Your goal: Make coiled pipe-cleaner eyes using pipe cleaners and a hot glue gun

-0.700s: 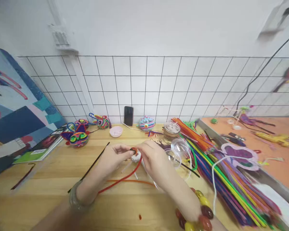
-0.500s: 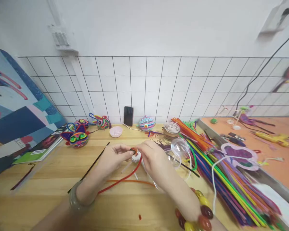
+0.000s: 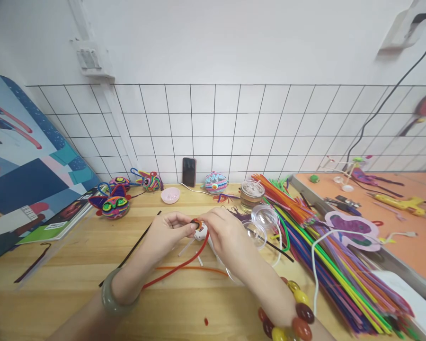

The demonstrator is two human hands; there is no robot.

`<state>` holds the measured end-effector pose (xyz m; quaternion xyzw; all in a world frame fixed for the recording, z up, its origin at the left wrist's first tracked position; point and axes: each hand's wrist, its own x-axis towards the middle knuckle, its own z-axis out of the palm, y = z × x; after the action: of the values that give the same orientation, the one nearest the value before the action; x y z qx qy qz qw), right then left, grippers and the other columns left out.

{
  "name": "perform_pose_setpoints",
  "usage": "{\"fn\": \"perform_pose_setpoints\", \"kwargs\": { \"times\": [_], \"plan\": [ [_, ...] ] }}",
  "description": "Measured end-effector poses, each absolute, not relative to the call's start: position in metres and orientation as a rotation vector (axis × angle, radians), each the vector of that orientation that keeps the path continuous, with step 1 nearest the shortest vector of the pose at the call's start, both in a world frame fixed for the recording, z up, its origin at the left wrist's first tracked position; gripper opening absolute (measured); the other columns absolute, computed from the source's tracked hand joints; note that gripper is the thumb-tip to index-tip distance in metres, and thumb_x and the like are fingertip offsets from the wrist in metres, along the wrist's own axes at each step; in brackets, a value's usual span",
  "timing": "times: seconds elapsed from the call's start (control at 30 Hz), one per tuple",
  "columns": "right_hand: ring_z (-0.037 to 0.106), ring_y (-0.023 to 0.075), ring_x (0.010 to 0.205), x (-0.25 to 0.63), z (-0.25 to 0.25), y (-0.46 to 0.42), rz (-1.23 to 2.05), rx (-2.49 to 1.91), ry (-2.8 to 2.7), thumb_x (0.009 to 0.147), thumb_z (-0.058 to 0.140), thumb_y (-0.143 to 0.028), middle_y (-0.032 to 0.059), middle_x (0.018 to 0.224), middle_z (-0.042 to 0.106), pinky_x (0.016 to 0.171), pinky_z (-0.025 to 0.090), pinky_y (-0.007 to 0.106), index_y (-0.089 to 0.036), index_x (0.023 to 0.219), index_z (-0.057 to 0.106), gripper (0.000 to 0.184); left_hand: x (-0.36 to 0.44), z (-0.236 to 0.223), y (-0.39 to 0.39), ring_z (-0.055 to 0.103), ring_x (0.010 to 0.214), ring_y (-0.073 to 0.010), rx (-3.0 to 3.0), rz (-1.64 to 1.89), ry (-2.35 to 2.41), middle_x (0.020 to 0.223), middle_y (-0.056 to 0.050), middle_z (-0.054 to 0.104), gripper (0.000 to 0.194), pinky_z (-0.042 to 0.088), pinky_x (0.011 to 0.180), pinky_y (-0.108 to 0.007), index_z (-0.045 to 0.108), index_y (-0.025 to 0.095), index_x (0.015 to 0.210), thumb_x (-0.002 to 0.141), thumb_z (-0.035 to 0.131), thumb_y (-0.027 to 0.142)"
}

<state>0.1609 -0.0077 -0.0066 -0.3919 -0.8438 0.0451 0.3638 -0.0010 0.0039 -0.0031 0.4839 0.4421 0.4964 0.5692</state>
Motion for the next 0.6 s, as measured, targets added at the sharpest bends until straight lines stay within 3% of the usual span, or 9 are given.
{"fn": "perform_pose_setpoints", "kwargs": {
  "times": [0.6],
  "plan": [
    [0.056, 0.0185, 0.082, 0.1608, -0.0063, -0.0078, 0.115, -0.981, -2.19, 0.083, 0.042, -0.004, 0.0076, 0.088, 0.06, 0.071, 0.047, 0.032, -0.018, 0.099, 0.057, 0.026, -0.002, -0.0087, 0.0054, 0.056, 0.05, -0.0102, 1.172, 1.192, 1.044, 0.056, -0.002, 0.065, 0.015, 0.045, 0.05, -0.021, 0.063, 0.013, 0.058, 0.049, 0.074, 0.019]
  ]
}}
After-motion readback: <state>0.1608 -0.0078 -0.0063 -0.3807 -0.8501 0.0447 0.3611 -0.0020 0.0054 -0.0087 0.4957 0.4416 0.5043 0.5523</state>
